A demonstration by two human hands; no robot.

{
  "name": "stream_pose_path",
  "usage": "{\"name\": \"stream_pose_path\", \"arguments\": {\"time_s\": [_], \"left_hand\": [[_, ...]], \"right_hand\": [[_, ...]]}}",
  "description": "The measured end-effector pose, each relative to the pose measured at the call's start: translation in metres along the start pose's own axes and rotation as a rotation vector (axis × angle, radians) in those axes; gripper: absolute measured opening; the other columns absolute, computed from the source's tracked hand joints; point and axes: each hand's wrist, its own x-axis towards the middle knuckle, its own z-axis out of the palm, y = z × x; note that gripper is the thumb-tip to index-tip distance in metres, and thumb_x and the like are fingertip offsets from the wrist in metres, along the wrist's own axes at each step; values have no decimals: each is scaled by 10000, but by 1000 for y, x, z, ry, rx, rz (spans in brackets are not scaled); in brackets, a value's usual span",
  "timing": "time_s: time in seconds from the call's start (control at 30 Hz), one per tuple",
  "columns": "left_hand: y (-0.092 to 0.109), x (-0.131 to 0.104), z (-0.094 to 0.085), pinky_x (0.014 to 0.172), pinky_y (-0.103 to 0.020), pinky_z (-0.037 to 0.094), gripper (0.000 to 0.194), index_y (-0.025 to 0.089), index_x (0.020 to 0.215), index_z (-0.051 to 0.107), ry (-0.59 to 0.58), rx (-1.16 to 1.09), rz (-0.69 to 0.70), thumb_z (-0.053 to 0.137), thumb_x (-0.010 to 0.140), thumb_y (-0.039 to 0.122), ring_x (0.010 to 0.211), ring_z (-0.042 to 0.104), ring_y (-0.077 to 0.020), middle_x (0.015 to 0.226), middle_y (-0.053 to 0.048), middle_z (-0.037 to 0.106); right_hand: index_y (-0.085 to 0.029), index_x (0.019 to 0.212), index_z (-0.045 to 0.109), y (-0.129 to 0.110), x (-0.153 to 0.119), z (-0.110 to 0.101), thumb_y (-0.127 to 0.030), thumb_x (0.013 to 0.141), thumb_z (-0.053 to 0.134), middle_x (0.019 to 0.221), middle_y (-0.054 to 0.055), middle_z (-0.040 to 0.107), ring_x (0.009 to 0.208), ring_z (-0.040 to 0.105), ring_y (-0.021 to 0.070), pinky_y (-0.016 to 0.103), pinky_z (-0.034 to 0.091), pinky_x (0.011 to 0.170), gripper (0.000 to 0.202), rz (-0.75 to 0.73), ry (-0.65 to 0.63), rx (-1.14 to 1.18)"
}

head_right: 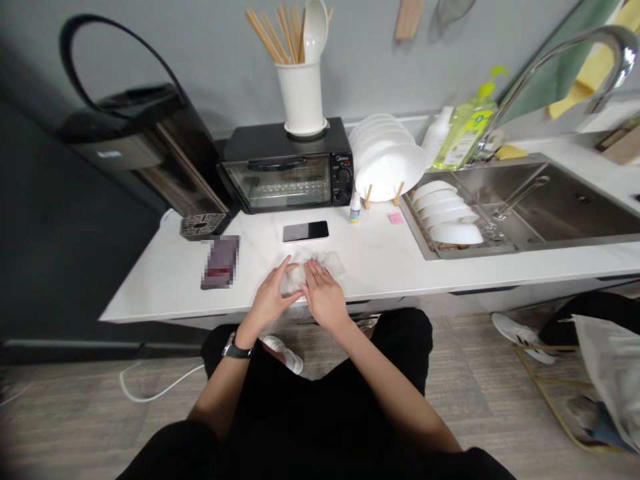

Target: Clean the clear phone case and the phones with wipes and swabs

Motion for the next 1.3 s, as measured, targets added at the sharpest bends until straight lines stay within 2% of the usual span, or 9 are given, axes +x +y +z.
{"name": "stream_pose_path", "arguments": {"time_s": [0.13, 0.23, 0.4, 0.53, 0.63, 0.83, 1.07, 1.2, 1.3], "left_hand": [[2, 2, -2, 935, -347, 158, 698, 215, 1193, 55, -18, 18, 9, 500, 659, 278, 1054, 308, -162, 1145, -11, 370], [2, 4, -6, 939, -349, 143, 698, 204, 1189, 68, -37, 23, 14, 509, 653, 279, 1058, 302, -161, 1141, -14, 376], [-2, 5, -7, 946, -348, 138, 688, 188, 1194, 68, -32, 17, 35, 498, 659, 242, 1069, 291, -161, 1159, -32, 356], [-8, 3, -7, 950, -327, 157, 626, 182, 1200, 75, -7, 27, 33, 417, 681, 112, 1089, 264, -158, 1219, -40, 256], [-10, 2, -8, 947, -311, 186, 636, 193, 1207, 22, 9, 11, 5, 362, 684, 67, 1090, 263, -154, 1228, -27, 233], [-10, 7, -9, 931, -315, 237, 740, 226, 1206, -13, -14, -66, 10, 465, 647, 141, 1054, 321, -173, 1155, -10, 360], [-6, 14, -10, 905, -355, 262, 726, 269, 1195, 54, -17, -64, 10, 514, 635, 306, 1062, 311, -199, 1146, -16, 371], [-4, 14, -11, 927, -376, 208, 736, 340, 1177, -7, -50, -41, -14, 501, 645, 310, 1084, 278, -181, 1166, 25, 339], [-5, 13, -11, 936, -387, 184, 741, 328, 1181, -20, -54, -38, -9, 495, 648, 307, 1088, 270, -183, 1167, 12, 341]], "right_hand": [[-125, 1179, 196, 19, -3, -12, -259, 780, 243, 1237, 63, 160, 1130, 77, 184, 404, 181, 913, 423, 69, 11, -56], [-107, 1179, 189, 19, 0, -14, -280, 777, 243, 1239, 86, 140, 1127, 79, 212, 435, 193, 892, 441, 120, 19, -82], [-102, 1188, 162, -10, 14, -4, -289, 775, 232, 1236, 93, 149, 1117, 134, 220, 415, 264, 864, 459, 106, 5, -25], [-128, 1196, 136, -37, 22, 3, -236, 770, 232, 1230, 55, 186, 1115, 156, 190, 389, 249, 895, 450, 8, -37, 61], [-120, 1200, 116, -44, 20, 2, -209, 759, 252, 1231, 45, 187, 1116, 160, 171, 350, 235, 915, 470, -45, -70, 115], [-150, 1198, 119, -17, 5, -11, -207, 754, 269, 1192, 43, 286, 1043, 325, 148, 303, 308, 872, 472, -111, -189, 171], [-161, 1182, 180, 22, 8, -24, -286, 735, 354, 1208, 38, 251, 1126, 111, 181, 395, 188, 921, 495, 7, -99, 15], [-106, 1186, 160, 19, 18, -19, -298, 741, 338, 1233, 77, 169, 1125, 104, 197, 400, 194, 914, 517, 109, -50, -16], [-81, 1182, 170, 4, 24, -11, -292, 751, 313, 1234, 97, 150, 1122, 114, 214, 417, 197, 906, 501, 165, -26, -25]]}}
